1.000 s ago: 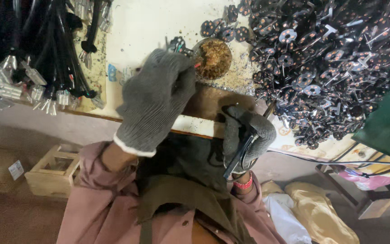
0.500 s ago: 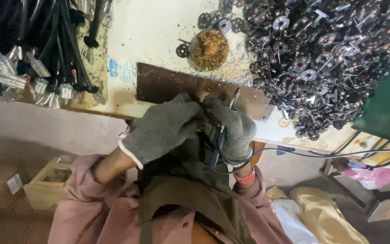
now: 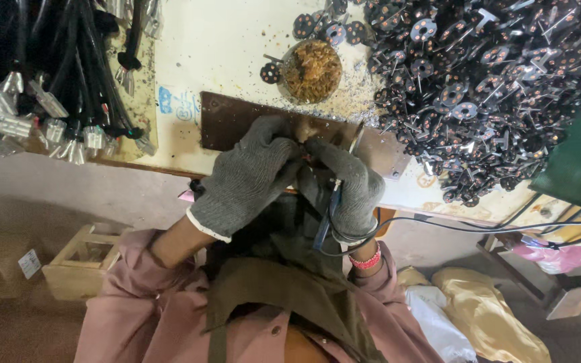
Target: The person solders electrical wires onto small lamp holder components at a workbench. They hold a wire in one hand and a soldering iron in the other, soldering the connection, then set the finished piece onto a large pile of completed units and pick up the next component, repeating the cycle.
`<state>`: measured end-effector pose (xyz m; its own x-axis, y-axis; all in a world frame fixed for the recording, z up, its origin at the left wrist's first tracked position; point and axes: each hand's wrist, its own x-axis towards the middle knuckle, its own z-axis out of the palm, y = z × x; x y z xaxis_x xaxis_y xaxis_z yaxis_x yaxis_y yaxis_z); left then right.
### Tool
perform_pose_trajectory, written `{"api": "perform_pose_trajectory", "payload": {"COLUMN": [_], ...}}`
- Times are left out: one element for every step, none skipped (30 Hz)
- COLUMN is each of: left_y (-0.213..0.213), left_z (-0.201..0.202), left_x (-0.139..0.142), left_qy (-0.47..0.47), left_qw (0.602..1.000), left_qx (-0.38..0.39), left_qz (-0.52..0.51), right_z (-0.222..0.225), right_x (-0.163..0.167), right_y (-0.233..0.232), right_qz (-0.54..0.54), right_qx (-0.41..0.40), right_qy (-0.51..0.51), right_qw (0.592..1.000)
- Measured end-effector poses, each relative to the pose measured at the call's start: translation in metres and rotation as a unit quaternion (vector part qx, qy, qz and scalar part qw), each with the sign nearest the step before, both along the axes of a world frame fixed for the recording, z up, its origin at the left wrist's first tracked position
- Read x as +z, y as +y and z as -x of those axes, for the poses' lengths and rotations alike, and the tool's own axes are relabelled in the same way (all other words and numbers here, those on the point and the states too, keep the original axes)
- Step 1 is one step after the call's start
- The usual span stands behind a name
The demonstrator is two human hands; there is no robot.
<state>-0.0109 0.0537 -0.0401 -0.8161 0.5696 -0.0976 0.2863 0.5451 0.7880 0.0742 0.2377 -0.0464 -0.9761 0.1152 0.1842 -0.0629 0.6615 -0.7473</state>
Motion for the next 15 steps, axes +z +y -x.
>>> {"api": "perform_pose_trajectory", "payload": {"left_y": [0.0,0.0,0.0,0.001,0.0,0.0,-0.001,-0.001,-0.002,-0.002,-0.003,-0.003,-0.003,-0.003,-0.003], "left_z": [0.001,0.003,0.004,0.004,0.005,0.005,0.004,0.004,0.003,0.003,0.003,0.003,0.002,0.002,0.002], "left_x": [-0.001,-0.002,-0.003,-0.004,-0.005,-0.006,-0.007,-0.008,-0.009,-0.011,-0.012,-0.014,-0.016,-0.017,-0.018], "left_qy": [0.012,0.023,0.035,0.04,0.048,0.055,0.056,0.056,0.057,0.058,0.058,0.059,0.061,0.064,0.066], "left_qw": [1.0,1.0,0.999,0.999,0.998,0.998,0.997,0.997,0.997,0.997,0.997,0.997,0.997,0.997,0.997], "left_qx": [-0.003,-0.007,-0.01,-0.019,-0.028,-0.037,-0.039,-0.041,-0.042,-0.042,-0.042,-0.042,-0.042,-0.043,-0.044], "left_qz": [0.002,0.003,0.004,0.01,0.016,0.022,0.019,0.016,0.012,0.01,0.007,0.005,0.004,0.003,0.003], "right_z": [0.0,0.0,0.0,0.001,0.001,0.003,0.003,0.004,0.006,0.007,0.009,0.009,0.008,0.007,0.002], "right_x": [0.0,0.0,0.0,0.0,0.001,0.001,0.003,0.004,0.004,0.005,0.006,0.007,0.008,0.008,0.01], "right_y": [-0.001,-0.001,-0.001,-0.001,-0.001,0.0,-0.001,-0.001,-0.002,-0.003,-0.005,-0.005,-0.005,-0.004,-0.002], "right_qz": [0.02,0.039,0.103,0.166,0.227,0.162,0.096,0.028,0.027,0.026,0.025,0.02,0.015,0.01,0.098], "right_qx": [-0.009,-0.019,-0.041,-0.065,-0.087,-0.063,-0.039,-0.014,-0.009,-0.005,-0.001,-0.006,-0.012,-0.018,-0.049], "right_qy": [-0.013,-0.028,-0.067,-0.105,-0.14,-0.107,-0.075,-0.044,-0.029,-0.014,0.001,-0.002,-0.006,-0.01,-0.07], "right_qw": [1.0,0.999,0.991,0.978,0.96,0.979,0.992,0.999,0.999,1.0,1.0,1.0,1.0,1.0,0.991]}}
